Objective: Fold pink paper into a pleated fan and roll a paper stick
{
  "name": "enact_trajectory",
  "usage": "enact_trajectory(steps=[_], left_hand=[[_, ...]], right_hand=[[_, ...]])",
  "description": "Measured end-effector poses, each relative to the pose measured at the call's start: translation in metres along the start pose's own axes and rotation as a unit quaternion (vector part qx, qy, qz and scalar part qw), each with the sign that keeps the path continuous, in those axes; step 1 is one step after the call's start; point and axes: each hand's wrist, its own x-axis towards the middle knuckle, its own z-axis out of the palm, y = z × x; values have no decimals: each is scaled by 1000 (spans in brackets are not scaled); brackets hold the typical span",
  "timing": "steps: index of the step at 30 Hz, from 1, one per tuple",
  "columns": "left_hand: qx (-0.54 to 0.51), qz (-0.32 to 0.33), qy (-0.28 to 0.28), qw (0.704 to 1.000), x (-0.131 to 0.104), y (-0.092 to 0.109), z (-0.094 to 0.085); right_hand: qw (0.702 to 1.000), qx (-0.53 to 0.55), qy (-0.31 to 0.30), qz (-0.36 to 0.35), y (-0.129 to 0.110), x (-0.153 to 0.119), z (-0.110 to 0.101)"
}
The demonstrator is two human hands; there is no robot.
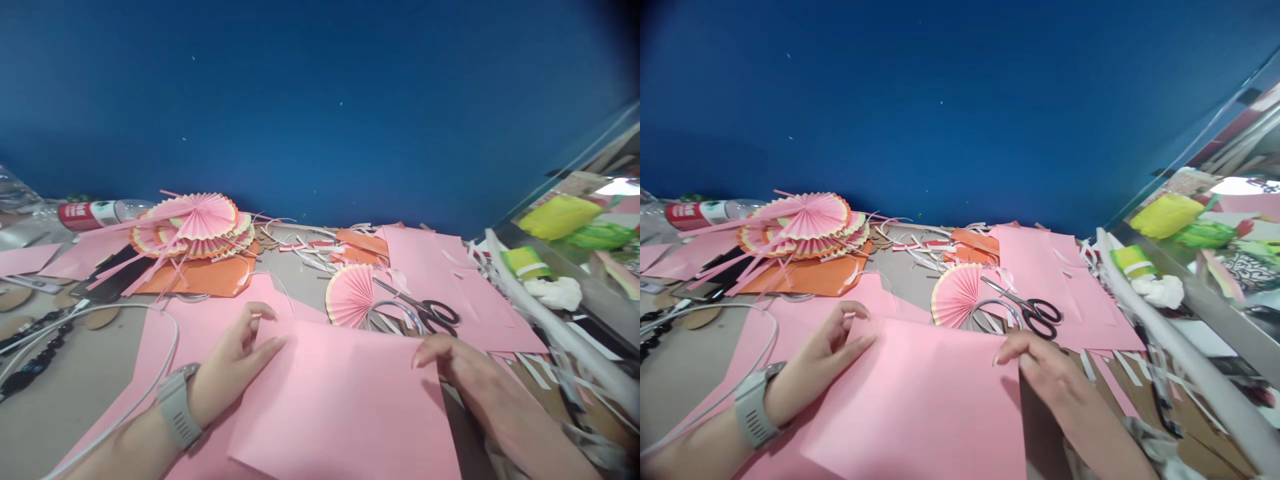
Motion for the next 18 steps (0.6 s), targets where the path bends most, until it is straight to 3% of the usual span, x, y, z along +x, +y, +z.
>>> enact_trajectory(steps=[4,7,9,11,14,18], left_hand=[[-27,-22,0,999,0,2,8],[-1,4,26,1000,-3,3,12],[15,20,31,999,-8,2,16],[38,38,25,998,-14,3,20],[82,80,-3,993,-26,8,27],[31,94,-34,995,-30,19,39]], right_hand=[[998,-61,6,8,-1,1,0],[989,-127,46,-53,-3,1,-1],[963,-231,58,-127,-10,-2,1],[916,-333,42,-222,-21,-6,5],[869,-386,7,-310,-43,-11,16],[891,-338,-40,-301,-61,-7,31]])
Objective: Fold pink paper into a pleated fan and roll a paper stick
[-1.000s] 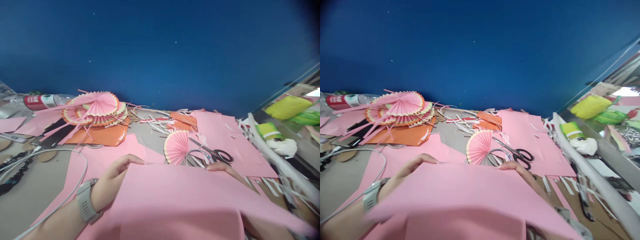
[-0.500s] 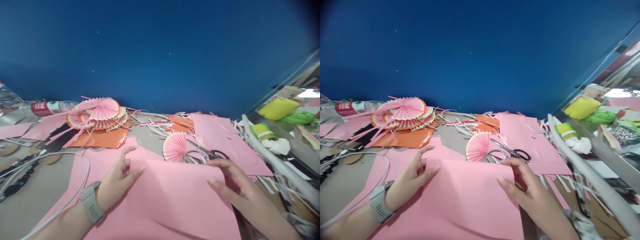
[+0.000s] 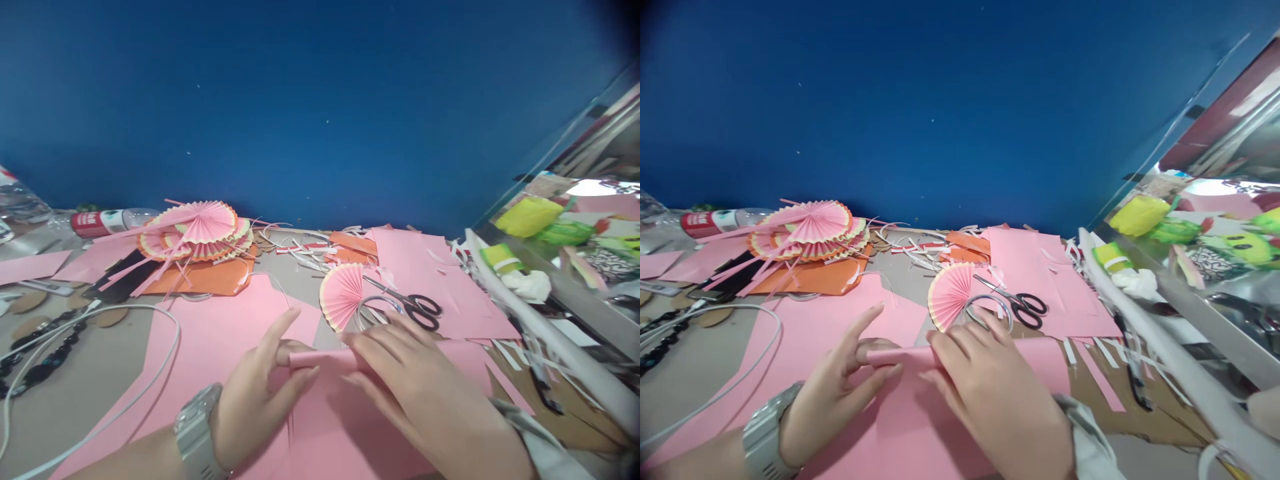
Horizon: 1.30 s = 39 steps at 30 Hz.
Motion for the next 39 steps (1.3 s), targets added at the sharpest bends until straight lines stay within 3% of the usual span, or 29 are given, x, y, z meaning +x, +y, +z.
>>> enact_trajectory(steps=[3,5,9,13,19,27,39], left_hand=[[-87,-67,11,994,8,-1,6],[-73,-87,5,994,13,-8,9],[7,-73,11,997,13,-23,12],[37,-64,0,997,9,-23,12],[9,-26,-30,999,10,-17,9],[19,-49,-22,998,12,-21,7],[44,-85,-27,995,17,-24,9]], right_hand=[[998,49,-37,22,2,7,3],[996,65,-49,39,4,8,4],[992,72,-78,65,4,10,-1],[989,80,-103,65,-6,23,-5],[985,68,-155,14,-22,52,2],[981,107,-161,11,-19,67,6],[942,264,-177,112,-13,71,8]])
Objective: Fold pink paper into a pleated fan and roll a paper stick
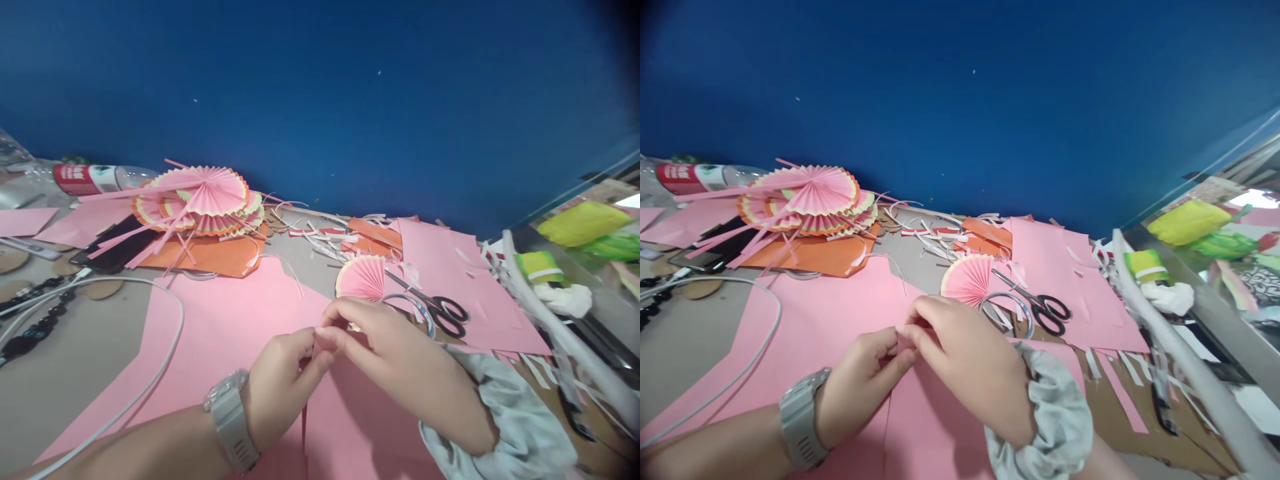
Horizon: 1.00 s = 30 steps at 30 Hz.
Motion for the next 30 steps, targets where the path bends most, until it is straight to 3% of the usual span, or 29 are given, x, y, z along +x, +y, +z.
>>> enact_trajectory(steps=[6,11,14,21,26,30], left_hand=[[7,9,-3,1000,2,3,3],[7,-20,-125,992,1,3,0],[21,-23,-161,987,1,4,-2],[-98,-49,-46,993,3,10,1],[-32,-54,-52,997,4,8,0],[-38,-52,-70,996,4,9,-1]], right_hand=[[997,66,-13,23,1,3,-5],[998,54,16,24,6,-1,-14],[999,28,6,23,9,-3,-18],[998,22,49,13,25,-1,-22],[998,25,49,16,35,4,-20],[999,29,37,17,38,5,-18]])
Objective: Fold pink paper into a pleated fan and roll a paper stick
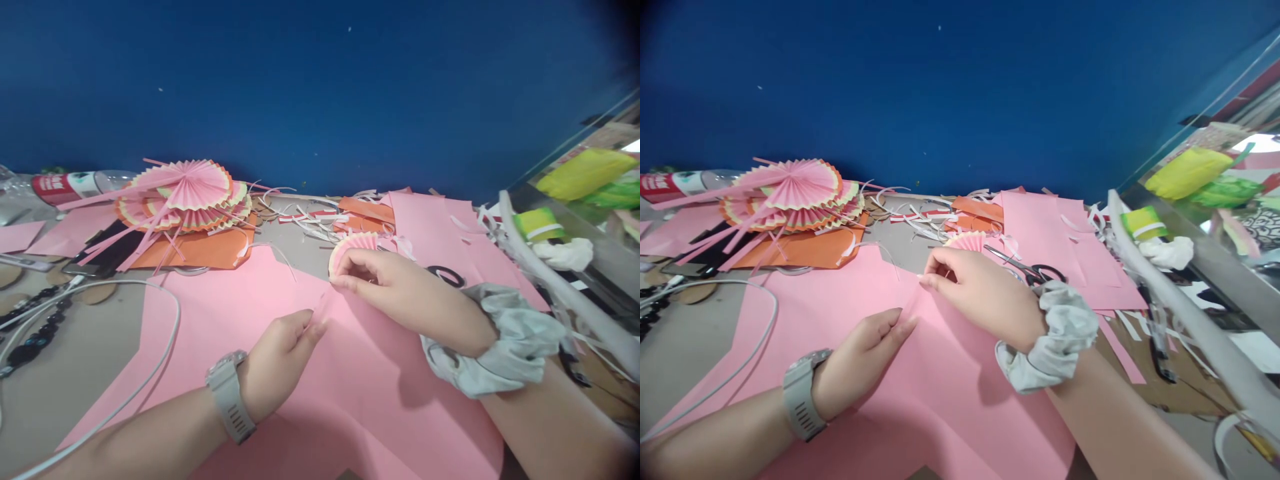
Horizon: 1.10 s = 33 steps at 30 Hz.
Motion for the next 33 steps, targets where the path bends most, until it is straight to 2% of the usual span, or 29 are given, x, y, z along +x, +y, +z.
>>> enact_trajectory(steps=[17,21,24,30,33], left_hand=[[85,19,7,996,-2,-2,3],[105,18,21,994,-2,-4,4],[94,23,13,995,-3,-4,3],[85,24,31,996,-4,-4,2],[82,24,29,996,-3,-4,2]], right_hand=[[1000,-15,-11,11,-1,-2,-2],[997,-52,-36,36,-1,-2,-4],[994,-90,-13,56,-5,-3,-5],[997,-67,-39,4,-9,-10,-13],[994,-110,-17,1,-8,-12,-13]])
